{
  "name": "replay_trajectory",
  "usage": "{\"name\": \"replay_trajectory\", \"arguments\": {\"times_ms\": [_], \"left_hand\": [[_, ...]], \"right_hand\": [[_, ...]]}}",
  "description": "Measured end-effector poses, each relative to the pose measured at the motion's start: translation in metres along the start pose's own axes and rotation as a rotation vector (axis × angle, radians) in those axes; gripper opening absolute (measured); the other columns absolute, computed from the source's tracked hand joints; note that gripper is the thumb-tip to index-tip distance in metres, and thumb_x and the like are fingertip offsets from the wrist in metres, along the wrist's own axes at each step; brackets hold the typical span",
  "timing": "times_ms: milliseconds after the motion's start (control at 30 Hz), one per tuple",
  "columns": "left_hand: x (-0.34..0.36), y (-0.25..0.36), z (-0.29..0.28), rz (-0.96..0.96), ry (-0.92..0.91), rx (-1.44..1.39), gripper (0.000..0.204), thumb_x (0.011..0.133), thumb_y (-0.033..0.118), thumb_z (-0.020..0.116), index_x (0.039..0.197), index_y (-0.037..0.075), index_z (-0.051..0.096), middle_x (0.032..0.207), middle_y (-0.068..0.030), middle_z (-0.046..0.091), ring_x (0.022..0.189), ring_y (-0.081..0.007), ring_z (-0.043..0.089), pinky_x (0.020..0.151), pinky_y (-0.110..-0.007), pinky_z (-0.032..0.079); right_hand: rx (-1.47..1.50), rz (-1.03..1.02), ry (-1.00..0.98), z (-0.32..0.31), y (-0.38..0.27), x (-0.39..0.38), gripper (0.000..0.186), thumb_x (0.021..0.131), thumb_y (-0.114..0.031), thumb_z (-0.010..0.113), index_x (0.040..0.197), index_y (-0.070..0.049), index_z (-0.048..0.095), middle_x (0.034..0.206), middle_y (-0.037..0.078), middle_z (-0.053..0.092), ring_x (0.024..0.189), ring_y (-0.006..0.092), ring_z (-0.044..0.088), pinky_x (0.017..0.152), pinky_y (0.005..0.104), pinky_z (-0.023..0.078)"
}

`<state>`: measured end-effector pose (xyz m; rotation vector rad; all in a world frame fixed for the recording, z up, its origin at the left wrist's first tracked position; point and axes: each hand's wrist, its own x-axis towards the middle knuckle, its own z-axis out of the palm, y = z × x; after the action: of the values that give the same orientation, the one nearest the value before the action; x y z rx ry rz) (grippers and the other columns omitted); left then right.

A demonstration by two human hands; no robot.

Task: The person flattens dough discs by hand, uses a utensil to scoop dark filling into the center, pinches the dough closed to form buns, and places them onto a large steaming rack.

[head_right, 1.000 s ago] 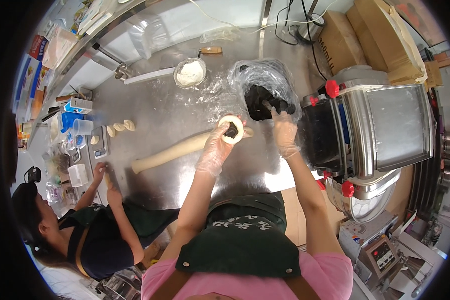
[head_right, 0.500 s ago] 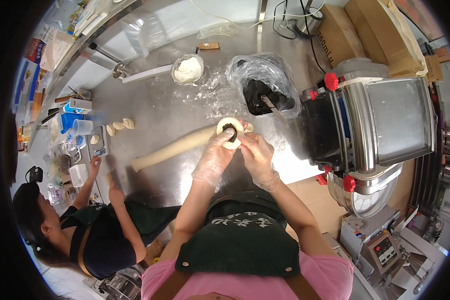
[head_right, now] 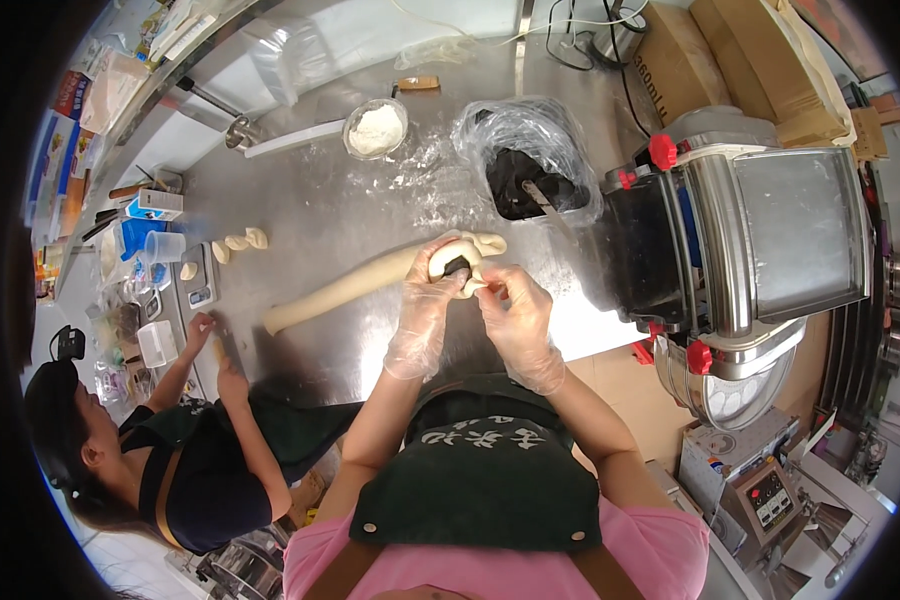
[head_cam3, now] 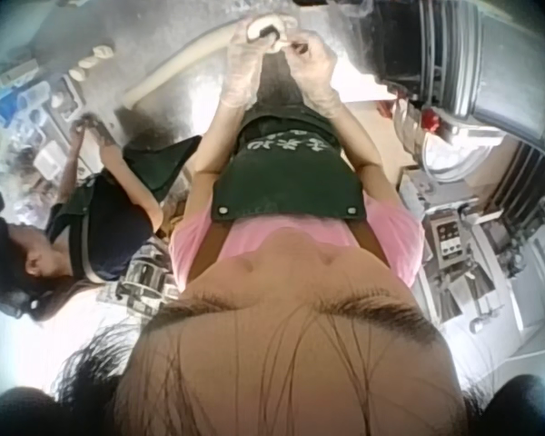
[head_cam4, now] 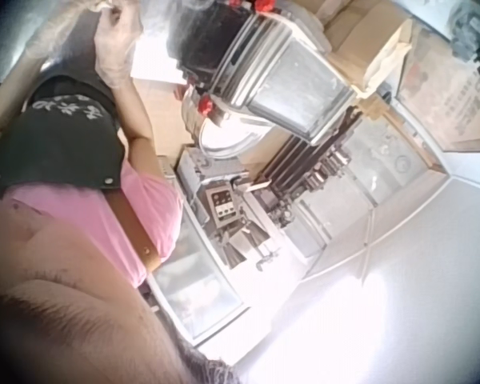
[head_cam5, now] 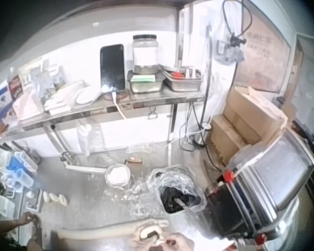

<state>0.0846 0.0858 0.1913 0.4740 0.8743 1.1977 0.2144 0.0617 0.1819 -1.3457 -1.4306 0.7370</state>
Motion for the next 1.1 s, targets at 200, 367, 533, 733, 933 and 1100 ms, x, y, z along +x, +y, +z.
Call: {"name": "replay_trajectory", "arguments": {"times_ms": [200,367,533,733,933,1100], "left_hand": [[0.001,-0.002,-0.004,-0.023,-0.063,0.114,0.04,0.091,-0.003,0.057,0.13,0.005,0.052,0.123,-0.0091,0.061,0.109,-0.0173,0.059,0.1,-0.034,0.048],[0.005,-0.006,-0.011,-0.046,-0.144,0.145,0.041,0.092,0.003,0.06,0.132,0.004,0.051,0.123,-0.0078,0.06,0.11,-0.017,0.059,0.098,-0.034,0.048],[0.002,0.015,-0.008,-0.181,-0.207,-0.011,0.046,0.089,0.008,0.066,0.133,0.006,0.051,0.123,-0.0059,0.059,0.112,-0.0171,0.058,0.096,-0.035,0.048],[-0.006,0.018,-0.002,-0.214,-0.14,0.1,0.04,0.093,0.002,0.059,0.132,0.008,0.054,0.123,-0.0028,0.059,0.109,-0.0109,0.058,0.094,-0.028,0.048],[-0.001,0.013,-0.01,-0.214,-0.187,0.169,0.049,0.089,0.01,0.069,0.134,0.005,0.051,0.118,-0.0051,0.062,0.11,-0.0162,0.06,0.099,-0.031,0.047],[-0.004,0.017,-0.01,-0.205,-0.23,0.139,0.048,0.09,0.012,0.068,0.134,0.005,0.051,0.12,-0.0059,0.061,0.113,-0.0161,0.058,0.1,-0.032,0.046]], "right_hand": [[-0.04,0.174,-0.127,-0.014,-0.02,0.015,0.034,0.077,0.008,0.071,0.107,-0.003,0.062,0.097,0.007,0.065,0.073,0.0121,0.061,0.062,0.0242,0.049],[-0.004,0.091,-0.167,-0.018,-0.015,0.013,0.033,0.077,0.008,0.071,0.107,-0.004,0.063,0.099,0.007,0.065,0.074,0.0128,0.062,0.061,0.0249,0.05],[-0.159,-0.236,-0.059,-0.018,-0.002,0.007,0.029,0.076,0.01,0.068,0.101,-0.004,0.064,0.095,0.013,0.065,0.071,0.0246,0.066,0.06,0.0312,0.053],[-0.151,-0.227,-0.114,-0.019,-0.011,0.011,0.035,0.075,0.01,0.068,0.106,-0.005,0.062,0.097,0.013,0.065,0.073,0.0265,0.067,0.062,0.0339,0.055],[-0.056,-0.054,-0.182,-0.022,-0.02,0.015,0.04,0.076,0.011,0.068,0.111,-0.006,0.06,0.103,0.011,0.065,0.073,0.0233,0.067,0.064,0.0308,0.056],[-0.086,-0.161,-0.171,-0.022,-0.005,0.008,0.04,0.076,0.009,0.068,0.111,-0.007,0.059,0.1,0.012,0.065,0.073,0.0241,0.067,0.062,0.0315,0.055]]}}
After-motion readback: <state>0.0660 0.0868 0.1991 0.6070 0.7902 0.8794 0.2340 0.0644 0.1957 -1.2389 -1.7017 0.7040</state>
